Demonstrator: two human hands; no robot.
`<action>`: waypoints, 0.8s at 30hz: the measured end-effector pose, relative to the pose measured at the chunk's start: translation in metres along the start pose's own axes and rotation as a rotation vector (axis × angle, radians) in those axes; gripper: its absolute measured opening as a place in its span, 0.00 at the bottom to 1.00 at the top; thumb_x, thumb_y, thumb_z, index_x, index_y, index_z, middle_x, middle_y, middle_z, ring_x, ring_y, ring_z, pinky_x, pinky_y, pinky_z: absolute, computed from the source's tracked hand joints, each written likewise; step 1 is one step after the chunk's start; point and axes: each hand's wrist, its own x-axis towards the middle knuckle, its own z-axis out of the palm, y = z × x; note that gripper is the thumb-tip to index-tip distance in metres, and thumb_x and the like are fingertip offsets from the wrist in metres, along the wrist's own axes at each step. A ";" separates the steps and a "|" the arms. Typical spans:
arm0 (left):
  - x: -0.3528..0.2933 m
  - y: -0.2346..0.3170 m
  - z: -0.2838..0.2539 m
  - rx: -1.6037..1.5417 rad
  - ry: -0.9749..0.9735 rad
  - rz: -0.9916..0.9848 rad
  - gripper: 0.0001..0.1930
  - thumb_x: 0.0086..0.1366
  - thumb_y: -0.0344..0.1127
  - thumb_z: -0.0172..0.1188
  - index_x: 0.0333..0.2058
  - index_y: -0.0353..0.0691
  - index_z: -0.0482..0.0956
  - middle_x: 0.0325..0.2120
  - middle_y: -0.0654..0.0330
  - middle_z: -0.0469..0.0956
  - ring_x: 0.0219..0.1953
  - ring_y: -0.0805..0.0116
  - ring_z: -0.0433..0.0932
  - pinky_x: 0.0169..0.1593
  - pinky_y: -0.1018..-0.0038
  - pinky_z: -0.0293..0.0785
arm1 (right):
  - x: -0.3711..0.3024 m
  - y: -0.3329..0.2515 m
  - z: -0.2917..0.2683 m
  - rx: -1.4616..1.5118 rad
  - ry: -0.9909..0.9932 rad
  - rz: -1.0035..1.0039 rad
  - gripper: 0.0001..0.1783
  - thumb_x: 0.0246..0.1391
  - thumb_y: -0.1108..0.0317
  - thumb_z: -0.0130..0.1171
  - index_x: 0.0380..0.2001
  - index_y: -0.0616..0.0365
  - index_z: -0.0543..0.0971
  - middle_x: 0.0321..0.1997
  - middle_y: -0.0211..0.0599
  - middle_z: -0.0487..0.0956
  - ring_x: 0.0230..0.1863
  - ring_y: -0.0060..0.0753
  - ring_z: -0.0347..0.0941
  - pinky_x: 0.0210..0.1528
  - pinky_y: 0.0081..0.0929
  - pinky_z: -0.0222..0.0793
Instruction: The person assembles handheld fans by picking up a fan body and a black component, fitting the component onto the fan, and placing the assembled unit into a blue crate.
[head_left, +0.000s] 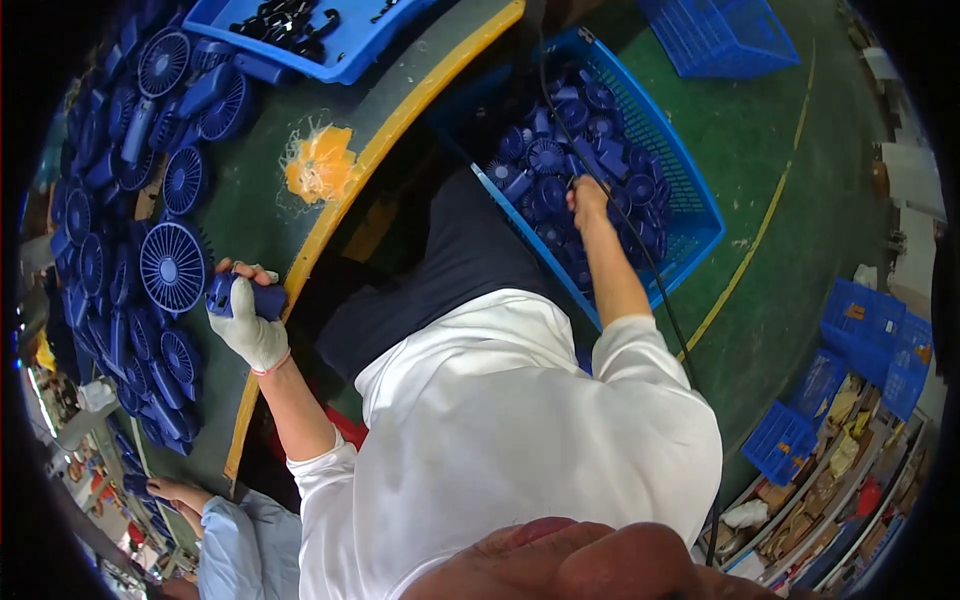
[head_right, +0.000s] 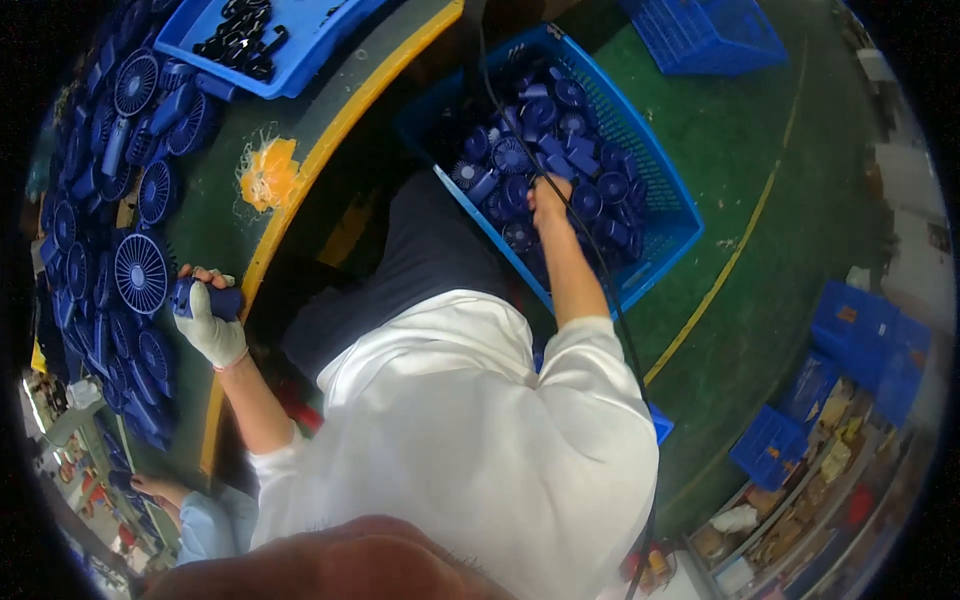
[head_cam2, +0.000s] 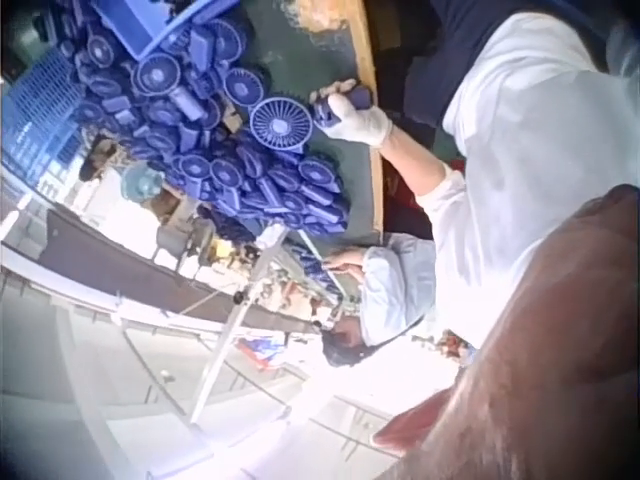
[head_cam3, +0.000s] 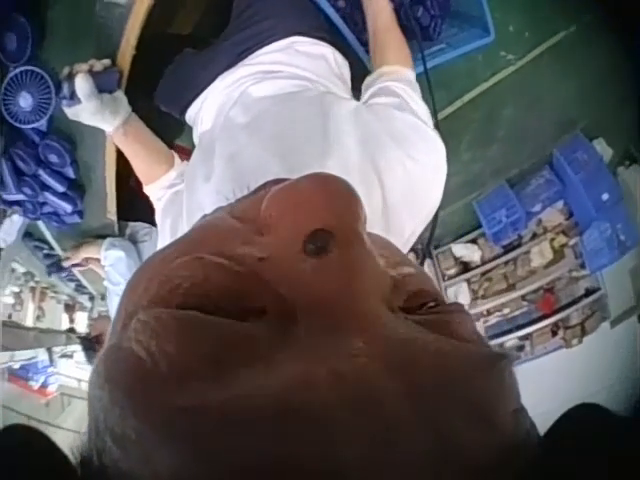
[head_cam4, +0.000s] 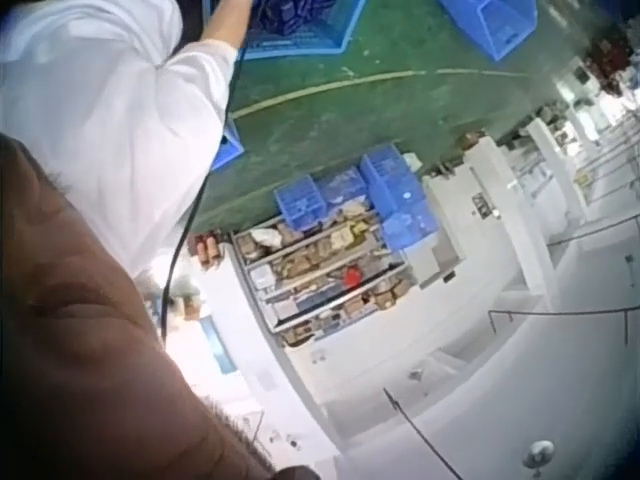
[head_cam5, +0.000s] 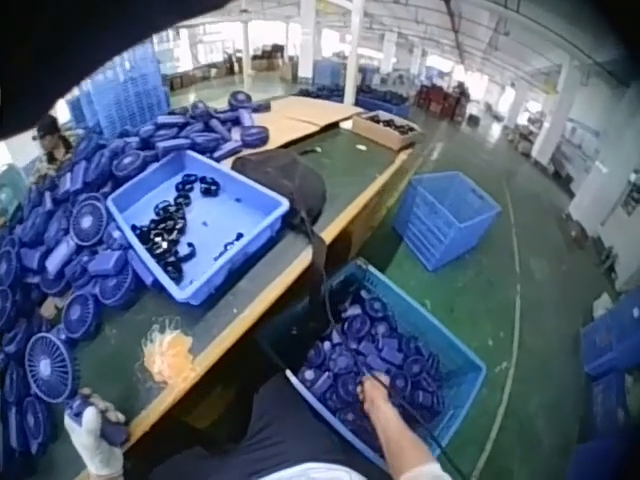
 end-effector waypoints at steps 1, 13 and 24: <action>0.000 0.000 -0.001 0.019 0.021 0.022 0.20 0.58 0.29 0.62 0.49 0.32 0.68 0.32 0.56 0.75 0.31 0.64 0.76 0.40 0.67 0.74 | 0.012 -0.021 0.013 0.091 0.121 0.050 0.14 0.50 0.71 0.52 0.13 0.56 0.69 0.11 0.33 0.67 0.08 0.26 0.60 0.10 0.25 0.51; -0.002 0.001 0.023 0.142 0.105 -0.018 0.19 0.54 0.28 0.63 0.45 0.29 0.71 0.29 0.56 0.77 0.29 0.66 0.78 0.38 0.71 0.74 | 0.062 -0.034 0.083 0.407 -0.033 -0.247 0.06 0.54 0.70 0.57 0.24 0.58 0.76 0.17 0.34 0.72 0.15 0.26 0.68 0.17 0.22 0.64; -0.011 0.010 0.011 0.179 0.124 -0.026 0.17 0.51 0.30 0.66 0.41 0.31 0.76 0.29 0.61 0.78 0.29 0.73 0.78 0.37 0.77 0.74 | -0.213 -0.191 0.156 -0.160 -0.483 -1.474 0.03 0.50 0.79 0.61 0.27 0.66 0.76 0.27 0.40 0.75 0.27 0.33 0.72 0.31 0.26 0.68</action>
